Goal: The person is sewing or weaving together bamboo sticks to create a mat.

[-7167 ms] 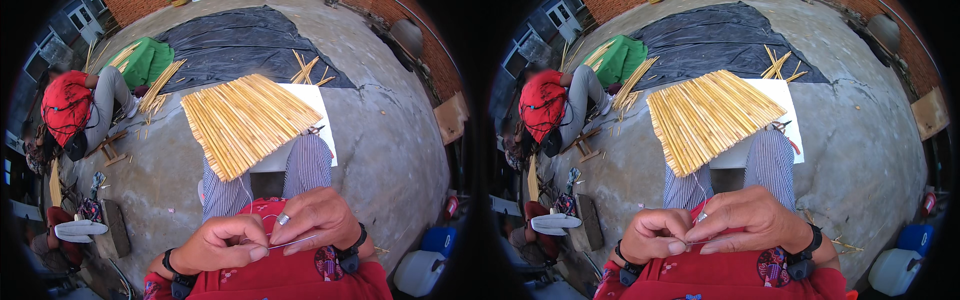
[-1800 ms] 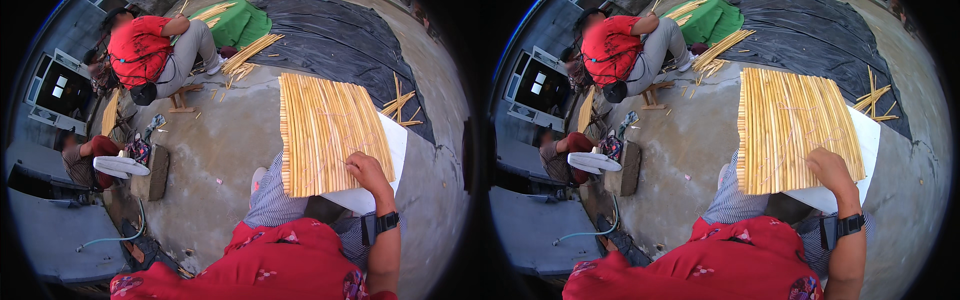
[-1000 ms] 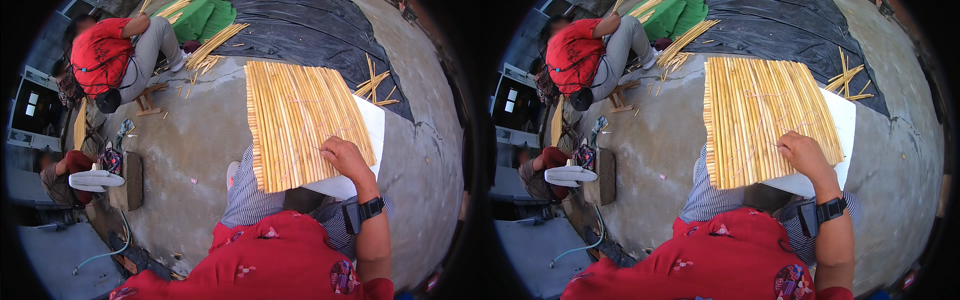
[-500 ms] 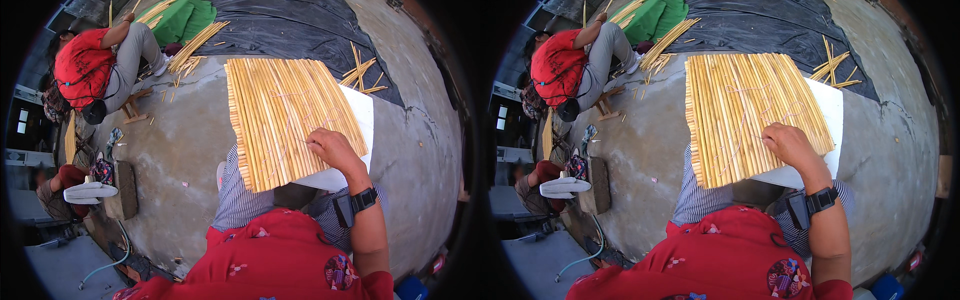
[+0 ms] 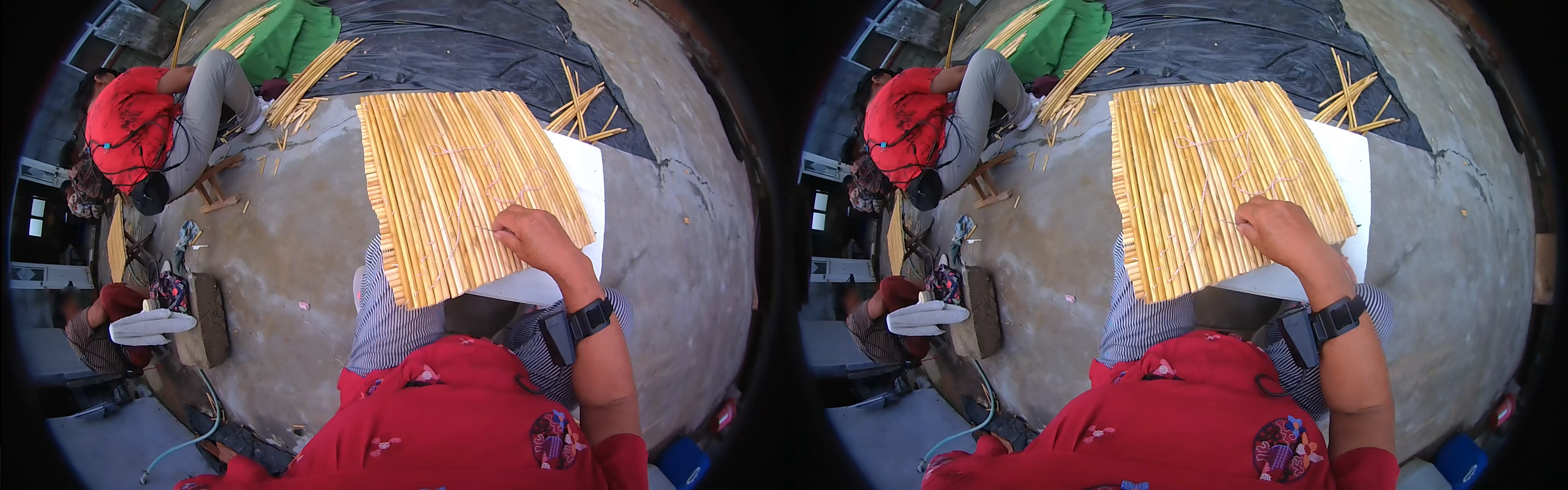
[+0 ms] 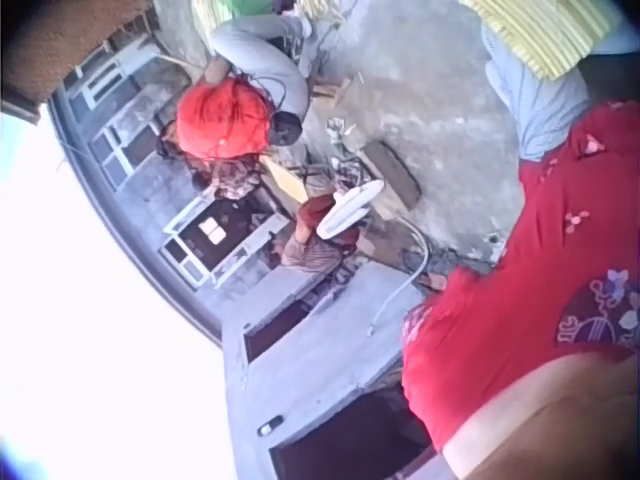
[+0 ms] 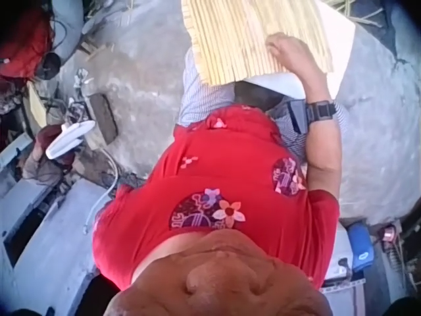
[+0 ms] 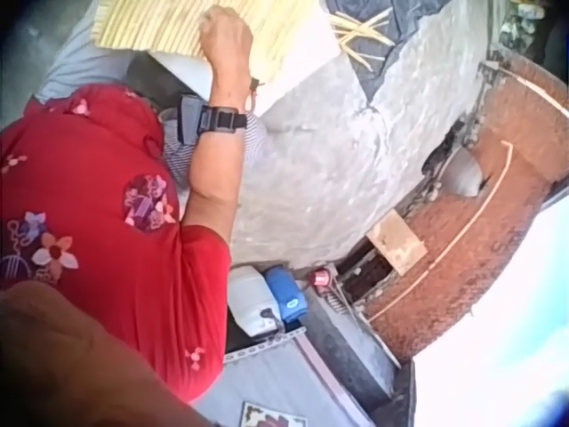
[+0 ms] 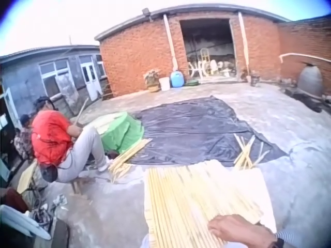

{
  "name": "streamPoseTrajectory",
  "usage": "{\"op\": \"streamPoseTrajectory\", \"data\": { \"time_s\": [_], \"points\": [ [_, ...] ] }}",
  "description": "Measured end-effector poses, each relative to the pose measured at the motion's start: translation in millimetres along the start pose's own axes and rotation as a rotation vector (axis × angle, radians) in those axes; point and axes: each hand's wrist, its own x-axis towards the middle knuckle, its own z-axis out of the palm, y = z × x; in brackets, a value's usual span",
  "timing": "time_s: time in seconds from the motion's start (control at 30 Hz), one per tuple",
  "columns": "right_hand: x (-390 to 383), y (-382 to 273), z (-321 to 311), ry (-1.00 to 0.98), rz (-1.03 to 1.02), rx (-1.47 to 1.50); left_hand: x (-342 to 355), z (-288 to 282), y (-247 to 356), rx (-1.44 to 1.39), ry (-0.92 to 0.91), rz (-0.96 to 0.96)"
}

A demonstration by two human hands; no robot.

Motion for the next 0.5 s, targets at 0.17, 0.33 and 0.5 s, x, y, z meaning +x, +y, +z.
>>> {"op": "streamPoseTrajectory", "data": {
  "time_s": [0.17, 0.33, 0.5],
  "points": [
    [5.0, -0.9, 1.1, -0.028, -0.002, -0.019, -27.4, 6.5, -33.9, -0.063, -0.164, -0.203],
    [1.8, 0.5, -0.8, -0.018, 0.008, -0.025, -25.7, -13.9, -35.5, -0.105, -0.148, -0.270],
    [3.4, -0.3, -1.9, -0.023, 0.011, -0.010, 43.9, -31.0, 46.3, -0.236, 0.150, 0.187]
  ]
}}
